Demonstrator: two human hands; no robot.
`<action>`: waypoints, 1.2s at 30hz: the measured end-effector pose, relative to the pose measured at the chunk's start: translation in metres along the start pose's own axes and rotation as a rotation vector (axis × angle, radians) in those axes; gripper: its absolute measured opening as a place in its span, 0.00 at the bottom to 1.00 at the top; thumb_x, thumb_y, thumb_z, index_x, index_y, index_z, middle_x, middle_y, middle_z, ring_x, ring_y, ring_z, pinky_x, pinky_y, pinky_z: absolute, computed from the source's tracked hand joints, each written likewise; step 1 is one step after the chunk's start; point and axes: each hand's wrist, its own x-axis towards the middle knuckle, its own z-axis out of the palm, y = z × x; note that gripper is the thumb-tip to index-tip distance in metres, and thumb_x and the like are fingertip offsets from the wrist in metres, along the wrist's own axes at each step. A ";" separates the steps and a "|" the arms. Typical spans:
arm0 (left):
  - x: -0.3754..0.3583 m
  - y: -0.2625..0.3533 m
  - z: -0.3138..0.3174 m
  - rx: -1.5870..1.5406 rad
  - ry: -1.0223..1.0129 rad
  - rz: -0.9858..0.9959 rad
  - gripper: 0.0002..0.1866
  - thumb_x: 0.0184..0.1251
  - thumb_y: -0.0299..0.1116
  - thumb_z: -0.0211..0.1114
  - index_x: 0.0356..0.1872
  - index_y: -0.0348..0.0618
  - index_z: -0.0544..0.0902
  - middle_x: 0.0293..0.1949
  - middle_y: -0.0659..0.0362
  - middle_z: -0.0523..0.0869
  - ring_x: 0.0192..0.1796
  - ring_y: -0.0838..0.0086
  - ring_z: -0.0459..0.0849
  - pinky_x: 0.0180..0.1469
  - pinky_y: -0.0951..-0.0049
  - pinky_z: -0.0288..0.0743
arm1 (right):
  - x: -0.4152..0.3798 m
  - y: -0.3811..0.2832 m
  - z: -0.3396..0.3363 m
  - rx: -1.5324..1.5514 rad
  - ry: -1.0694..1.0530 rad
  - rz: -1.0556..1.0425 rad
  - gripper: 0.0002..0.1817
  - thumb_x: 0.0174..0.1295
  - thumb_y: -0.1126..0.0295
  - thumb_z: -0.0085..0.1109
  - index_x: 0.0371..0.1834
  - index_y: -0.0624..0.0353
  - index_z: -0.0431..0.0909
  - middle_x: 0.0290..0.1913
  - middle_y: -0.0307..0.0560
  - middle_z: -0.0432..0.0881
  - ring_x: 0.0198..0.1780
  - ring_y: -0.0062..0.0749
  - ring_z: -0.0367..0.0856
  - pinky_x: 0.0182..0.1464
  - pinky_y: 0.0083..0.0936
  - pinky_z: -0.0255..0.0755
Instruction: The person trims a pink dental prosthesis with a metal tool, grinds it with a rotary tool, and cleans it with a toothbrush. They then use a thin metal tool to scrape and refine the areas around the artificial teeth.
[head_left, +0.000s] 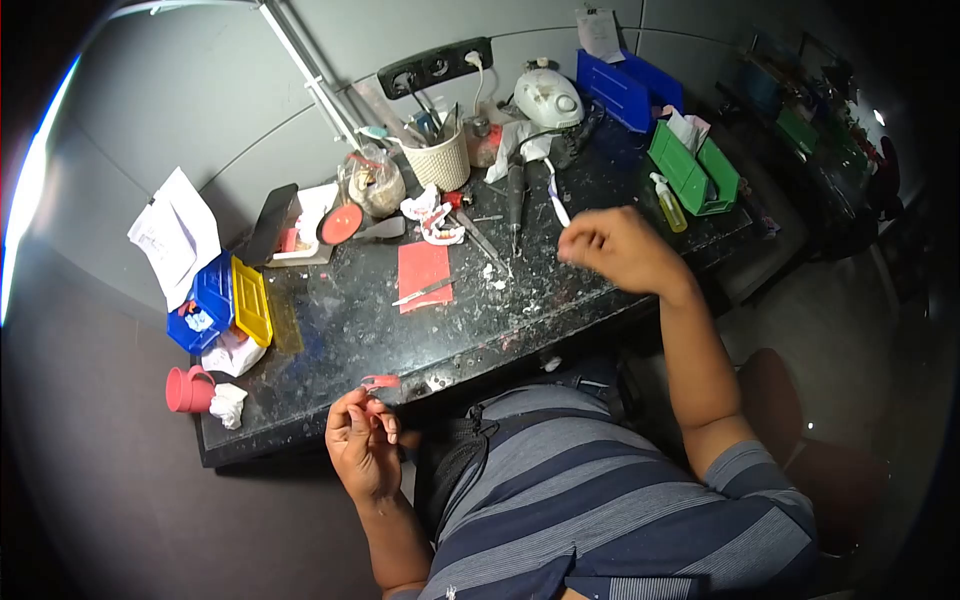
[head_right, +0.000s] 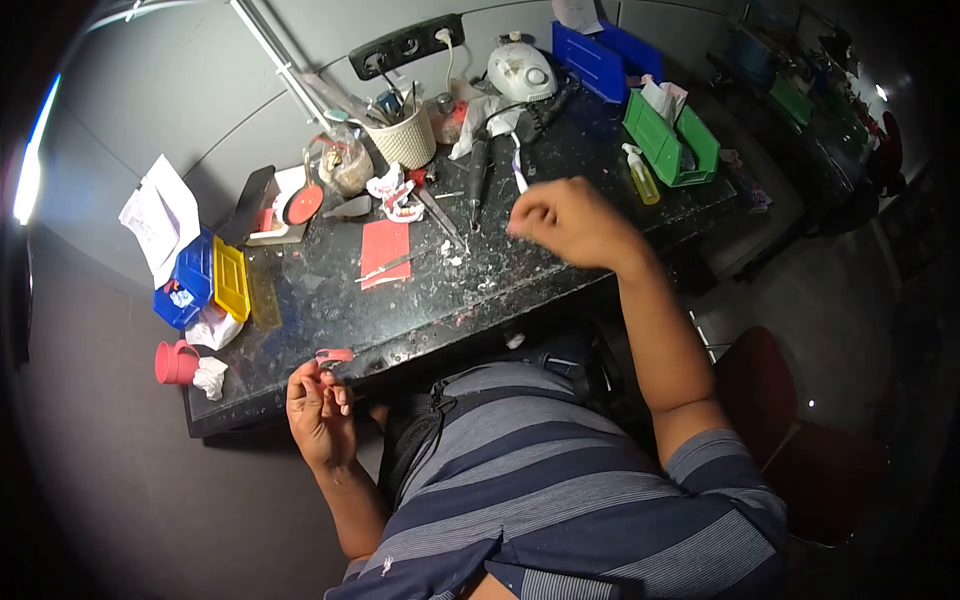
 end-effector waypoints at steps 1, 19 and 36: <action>-0.002 0.000 0.001 0.005 0.011 -0.005 0.13 0.78 0.35 0.56 0.54 0.37 0.77 0.38 0.56 0.83 0.30 0.75 0.78 0.28 0.79 0.70 | -0.006 -0.008 0.003 0.006 -0.175 -0.038 0.10 0.60 0.67 0.68 0.37 0.63 0.85 0.26 0.47 0.85 0.28 0.22 0.82 0.33 0.25 0.73; -0.002 0.003 0.002 0.002 0.049 -0.029 0.11 0.76 0.33 0.59 0.47 0.34 0.79 0.37 0.52 0.84 0.29 0.73 0.80 0.30 0.76 0.73 | -0.108 0.065 0.142 -0.260 -0.016 0.187 0.14 0.63 0.57 0.64 0.39 0.58 0.83 0.38 0.54 0.84 0.41 0.55 0.83 0.46 0.49 0.73; -0.002 0.006 -0.009 0.046 0.043 -0.006 0.12 0.77 0.35 0.56 0.49 0.34 0.78 0.38 0.53 0.83 0.31 0.73 0.79 0.32 0.76 0.73 | -0.001 -0.041 0.063 0.441 -0.163 0.175 0.05 0.61 0.77 0.65 0.34 0.63 0.77 0.23 0.39 0.80 0.23 0.23 0.80 0.25 0.19 0.73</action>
